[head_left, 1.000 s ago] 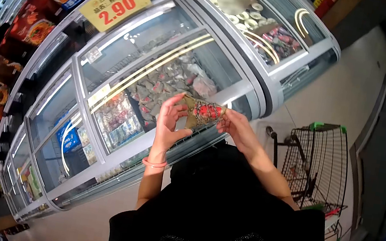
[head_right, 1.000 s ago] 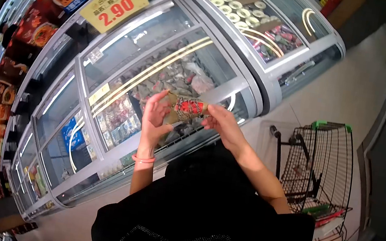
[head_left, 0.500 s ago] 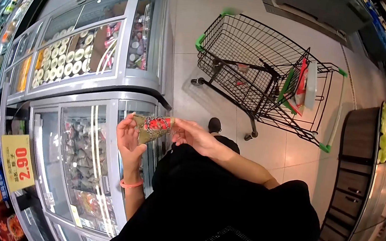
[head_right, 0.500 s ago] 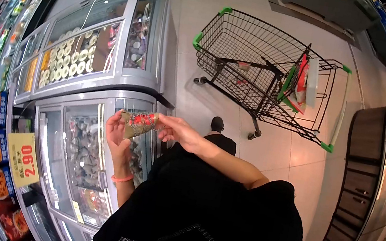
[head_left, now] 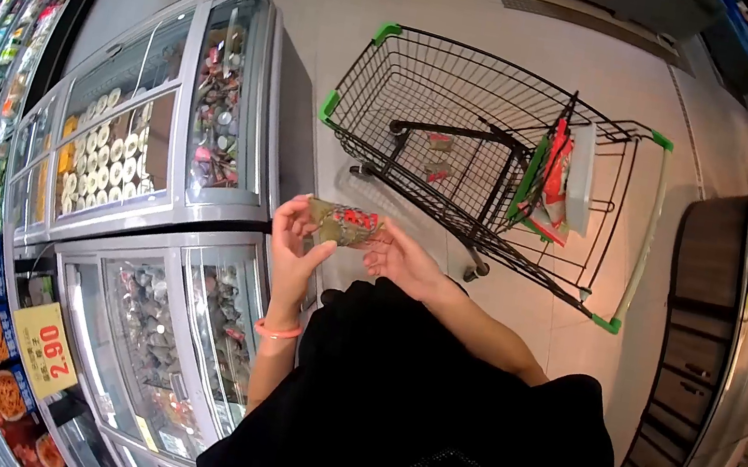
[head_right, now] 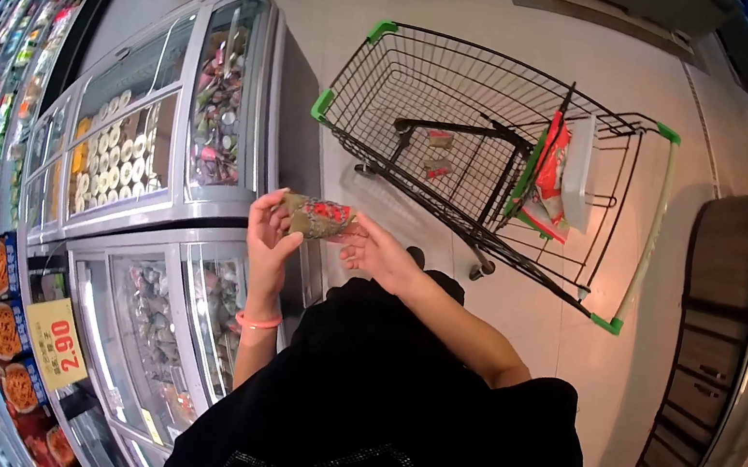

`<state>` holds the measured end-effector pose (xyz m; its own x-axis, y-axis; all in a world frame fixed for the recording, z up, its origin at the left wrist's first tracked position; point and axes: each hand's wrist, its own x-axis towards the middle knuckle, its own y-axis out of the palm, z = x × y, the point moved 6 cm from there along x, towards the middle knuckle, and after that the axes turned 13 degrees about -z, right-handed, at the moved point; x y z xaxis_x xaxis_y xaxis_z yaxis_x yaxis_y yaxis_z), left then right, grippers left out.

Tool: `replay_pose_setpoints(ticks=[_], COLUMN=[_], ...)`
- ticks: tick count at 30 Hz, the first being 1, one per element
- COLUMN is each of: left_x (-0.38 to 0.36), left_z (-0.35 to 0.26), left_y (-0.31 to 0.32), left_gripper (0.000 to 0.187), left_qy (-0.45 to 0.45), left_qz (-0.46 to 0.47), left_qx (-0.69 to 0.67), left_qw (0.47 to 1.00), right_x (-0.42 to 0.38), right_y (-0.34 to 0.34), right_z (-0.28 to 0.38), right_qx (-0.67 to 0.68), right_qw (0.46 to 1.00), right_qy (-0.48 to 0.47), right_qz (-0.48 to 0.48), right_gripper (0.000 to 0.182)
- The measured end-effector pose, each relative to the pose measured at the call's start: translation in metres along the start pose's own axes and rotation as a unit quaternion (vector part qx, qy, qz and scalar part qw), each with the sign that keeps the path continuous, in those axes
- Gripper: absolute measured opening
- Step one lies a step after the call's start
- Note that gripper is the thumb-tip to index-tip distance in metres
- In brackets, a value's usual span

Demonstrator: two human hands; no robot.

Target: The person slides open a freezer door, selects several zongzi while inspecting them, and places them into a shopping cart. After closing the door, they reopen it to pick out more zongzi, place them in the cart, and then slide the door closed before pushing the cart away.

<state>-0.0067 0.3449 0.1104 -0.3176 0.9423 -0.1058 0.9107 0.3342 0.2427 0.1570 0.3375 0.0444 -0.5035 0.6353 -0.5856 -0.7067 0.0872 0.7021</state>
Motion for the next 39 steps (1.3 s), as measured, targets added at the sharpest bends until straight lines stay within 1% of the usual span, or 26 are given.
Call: replay_pose_setpoints(ticks=[3, 5, 7, 8, 11, 12, 14, 16, 17, 19, 20, 21, 22, 23, 24, 25, 26, 29, 31, 32, 33, 34, 36, 37, 38, 39], left_x=[0.017, 0.031, 0.049, 0.057, 0.092, 0.105, 0.134, 0.160, 0.176, 0.207, 0.218, 0.233, 0.248, 0.256, 0.267, 0.275, 0.286, 0.304, 0.307, 0.307, 0.306, 0.304, 0.299, 0.299, 0.300, 0.300], left_z=[0.005, 0.018, 0.030, 0.036, 0.067, 0.076, 0.096, 0.111, 0.126, 0.151, 0.167, 0.189, 0.213, 0.212, 0.220, 0.230, 0.258, 0.317, 0.349, 0.367, 0.385, 0.398, 0.420, 0.429, 0.436, 0.443], left_y=[0.037, 0.055, 0.072, 0.082, 0.106, 0.114, 0.126, 0.136, 0.139, 0.135, 0.149, 0.150, 0.152, 0.158, 0.163, 0.168, 0.168, 0.173, 0.179, 0.180, 0.181, 0.183, 0.183, 0.184, 0.185, 0.185], left_gripper=[0.066, 0.065, 0.061, 0.060, 0.062, 0.060, 0.056, 0.062, 0.068, 0.070, 0.071, 0.074, 0.074, 0.072, 0.073, 0.072, 0.073, 0.072, 0.072, 0.071, 0.072, 0.072, 0.073, 0.073, 0.074, 0.074], left_qy=[0.031, 0.016, -0.023, -0.053, -0.136, -0.126, -0.103, -0.061, -0.035, 0.028, 0.059, 0.033, 0.040, 0.048, 0.072, 0.063, 0.081, 0.070, 0.056, 0.029, 0.024, 0.018, -0.039, -0.067, -0.079, -0.091], left_qz=[-0.003, -0.007, -0.014, -0.012, 0.010, 0.012, 0.012, 0.007, 0.006, 0.005, 0.024, 0.036, 0.046, 0.058, 0.081, 0.118, 0.140, 0.209, 0.262, 0.286, 0.298, 0.310, 0.332, 0.341, 0.342, 0.344], left_qx=[0.038, 0.042, 0.028, 0.015, 0.000, 0.016, 0.049, 0.137, 0.180, 0.246, 0.270, 0.302, 0.315, 0.355, 0.379, 0.401, 0.430, 0.478, 0.519, 0.522, 0.526, 0.530, 0.526, 0.524, 0.531, 0.537], left_qw=[0.999, 0.999, 0.999, 0.998, 0.991, 0.992, 0.993, 0.989, 0.983, 0.969, 0.961, 0.952, 0.947, 0.932, 0.919, 0.907, 0.888, 0.850, 0.812, 0.803, 0.796, 0.789, 0.782, 0.777, 0.771, 0.765], right_x=[0.010, 0.014, 0.013, 0.013, 0.019, 0.020, 0.019, 0.013, 0.018, 0.036, 0.039, 0.049, 0.057, 0.065, 0.073, 0.076, 0.081, 0.090, 0.096, 0.100, 0.102, 0.102, 0.103, 0.104, 0.104, 0.105], right_y=[-0.026, -0.038, -0.042, -0.049, -0.100, -0.117, -0.136, -0.131, -0.134, -0.126, -0.128, -0.137, -0.144, -0.154, -0.164, -0.168, -0.172, -0.182, -0.193, -0.198, -0.195, -0.189, -0.188, -0.188, -0.189, -0.189], right_z=[0.028, 0.046, 0.063, 0.068, 0.080, 0.084, 0.091, 0.102, 0.102, 0.101, 0.102, 0.099, 0.095, 0.090, 0.086, 0.086, 0.086, 0.094, 0.094, 0.095, 0.098, 0.104, 0.106, 0.107, 0.107, 0.110], right_qx=[-0.005, -0.011, -0.044, -0.050, -0.201, -0.283, -0.433, -0.590, -0.599, -0.668, -0.700, -0.704, -0.731, -0.731, -0.741, -0.753, -0.764, -0.760, -0.740, -0.729, -0.742, -0.733, -0.714, -0.719, -0.710, -0.708], right_qw=[1.000, 1.000, 0.999, 0.998, 0.962, 0.923, 0.804, 0.647, 0.641, 0.574, 0.533, 0.538, 0.524, 0.544, 0.546, 0.532, 0.522, 0.511, 0.542, 0.555, 0.542, 0.552, 0.569, 0.557, 0.559, 0.566], right_qy=[0.019, 0.018, 0.009, 0.003, -0.085, -0.162, -0.312, -0.362, -0.366, -0.397, -0.405, -0.400, -0.368, -0.333, -0.295, -0.269, -0.242, -0.229, -0.163, -0.132, -0.112, -0.109, -0.093, -0.111, -0.125, -0.112], right_qz=[0.002, 0.007, -0.019, -0.034, -0.162, -0.203, -0.263, -0.320, -0.311, -0.258, -0.249, -0.234, -0.234, -0.243, -0.258, -0.278, -0.292, -0.330, -0.364, -0.377, -0.378, -0.382, -0.397, -0.401, -0.411, -0.408], right_gripper=[0.055, 0.061, 0.063, 0.063, 0.049, 0.045, 0.039, 0.039, 0.045, 0.049, 0.051, 0.058, 0.061, 0.064, 0.066, 0.065, 0.065, 0.062, 0.060, 0.060, 0.057, 0.054, 0.050, 0.048, 0.044, 0.042])
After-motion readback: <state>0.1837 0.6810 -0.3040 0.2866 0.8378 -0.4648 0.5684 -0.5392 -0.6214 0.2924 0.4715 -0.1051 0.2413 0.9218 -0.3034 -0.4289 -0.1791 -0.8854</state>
